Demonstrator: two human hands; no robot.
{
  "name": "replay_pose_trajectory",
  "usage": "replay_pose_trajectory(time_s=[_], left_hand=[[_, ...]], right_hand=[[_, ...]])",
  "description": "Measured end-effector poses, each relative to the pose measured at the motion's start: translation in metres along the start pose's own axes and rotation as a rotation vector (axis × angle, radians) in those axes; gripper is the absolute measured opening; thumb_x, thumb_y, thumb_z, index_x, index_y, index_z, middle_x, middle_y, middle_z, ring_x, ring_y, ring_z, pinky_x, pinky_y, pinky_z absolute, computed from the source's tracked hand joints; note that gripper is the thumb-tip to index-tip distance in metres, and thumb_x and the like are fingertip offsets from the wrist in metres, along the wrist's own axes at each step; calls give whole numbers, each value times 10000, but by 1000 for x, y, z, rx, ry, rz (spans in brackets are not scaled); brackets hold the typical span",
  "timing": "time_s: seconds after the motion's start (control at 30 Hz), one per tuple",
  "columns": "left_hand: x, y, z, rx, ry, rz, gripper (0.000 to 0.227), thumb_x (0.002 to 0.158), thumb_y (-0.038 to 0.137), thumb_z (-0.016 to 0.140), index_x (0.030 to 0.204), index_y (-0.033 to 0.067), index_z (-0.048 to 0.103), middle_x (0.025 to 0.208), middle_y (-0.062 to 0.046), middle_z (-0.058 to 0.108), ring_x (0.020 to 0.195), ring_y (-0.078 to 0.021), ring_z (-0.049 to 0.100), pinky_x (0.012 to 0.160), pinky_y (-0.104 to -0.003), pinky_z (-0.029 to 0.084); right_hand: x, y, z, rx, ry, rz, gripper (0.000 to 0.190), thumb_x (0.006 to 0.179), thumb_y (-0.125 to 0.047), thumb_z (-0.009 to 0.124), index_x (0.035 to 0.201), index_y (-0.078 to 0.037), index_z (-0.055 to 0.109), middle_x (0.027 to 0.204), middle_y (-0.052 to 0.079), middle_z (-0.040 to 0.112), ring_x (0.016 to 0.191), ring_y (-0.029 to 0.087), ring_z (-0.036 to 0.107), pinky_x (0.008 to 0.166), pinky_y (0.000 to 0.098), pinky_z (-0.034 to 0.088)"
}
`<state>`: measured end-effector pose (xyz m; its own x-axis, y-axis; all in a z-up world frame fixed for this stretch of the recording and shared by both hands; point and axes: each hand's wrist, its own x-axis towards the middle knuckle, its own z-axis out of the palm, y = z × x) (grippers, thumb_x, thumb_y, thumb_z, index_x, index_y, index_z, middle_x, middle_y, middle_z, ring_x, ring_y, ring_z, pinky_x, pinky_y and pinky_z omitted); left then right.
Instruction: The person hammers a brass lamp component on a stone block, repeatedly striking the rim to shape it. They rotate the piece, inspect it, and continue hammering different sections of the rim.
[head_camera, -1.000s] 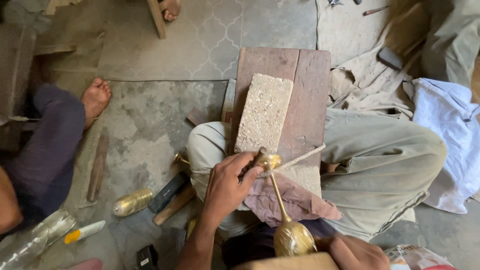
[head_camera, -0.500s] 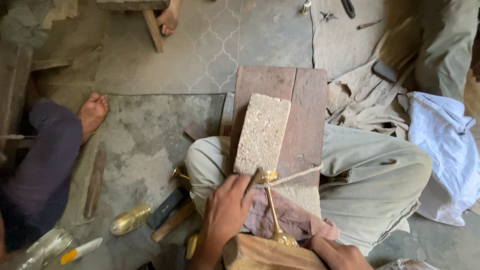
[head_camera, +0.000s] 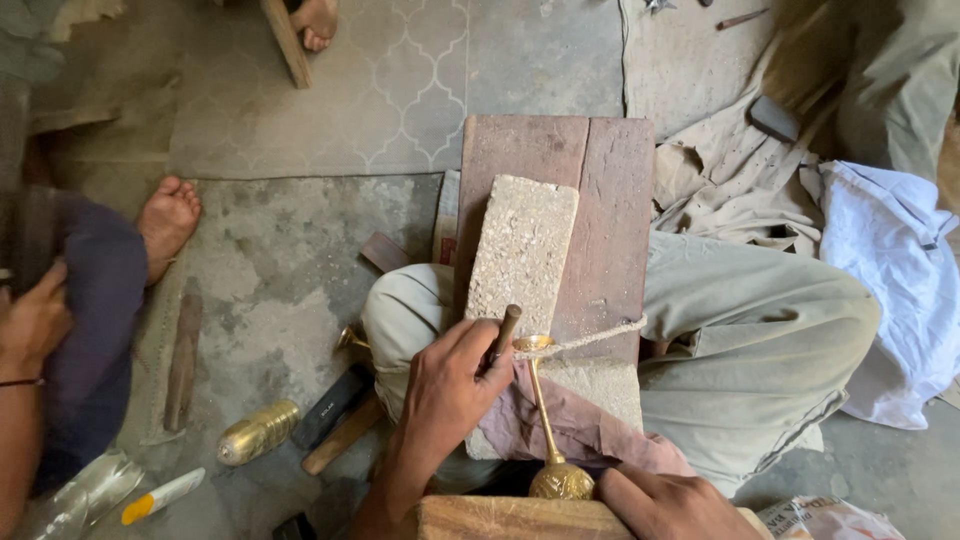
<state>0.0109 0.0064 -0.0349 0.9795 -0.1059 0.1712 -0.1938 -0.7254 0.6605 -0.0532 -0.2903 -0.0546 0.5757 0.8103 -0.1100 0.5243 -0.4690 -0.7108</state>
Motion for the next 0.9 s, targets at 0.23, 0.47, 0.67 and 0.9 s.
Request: replay_pose_trajectory(time_s=[0.23, 0.47, 0.67, 0.9], left_hand=[[-5, 17, 9, 59, -86, 78, 158, 959, 76, 665, 1068, -32, 704, 978, -157, 697, 698, -173, 655, 484, -246, 550], [-11, 23, 34, 524, 1, 416, 180, 980, 69, 610, 1109, -16, 703, 877, -114, 658, 759, -181, 632, 557, -244, 550], [29, 1, 40, 437, -51, 262, 183, 1059, 94, 632, 1140, -48, 714, 793, -106, 645, 574, -160, 599, 363, -269, 453], [29, 15, 6, 166, -21, 77, 205, 987, 119, 632, 1154, 13, 685, 1002, -134, 682, 766, -202, 674, 593, -308, 570]], right_hand=[[-7, -1, 10, -96, 48, 30, 85, 844, -152, 564, 907, -108, 525, 786, 47, 612, 720, 198, 754, 561, 355, 604], [-6, -4, 7, -122, 32, 73, 101, 847, -167, 597, 873, -116, 514, 751, 37, 603, 695, 196, 740, 558, 362, 597], [-4, -10, 8, -154, 62, 15, 119, 813, -163, 588, 898, -110, 522, 813, 55, 592, 700, 208, 737, 544, 380, 591], [-17, 9, -9, 50, -54, 31, 134, 854, -152, 586, 984, -125, 562, 804, 63, 650, 794, 233, 782, 635, 385, 606]])
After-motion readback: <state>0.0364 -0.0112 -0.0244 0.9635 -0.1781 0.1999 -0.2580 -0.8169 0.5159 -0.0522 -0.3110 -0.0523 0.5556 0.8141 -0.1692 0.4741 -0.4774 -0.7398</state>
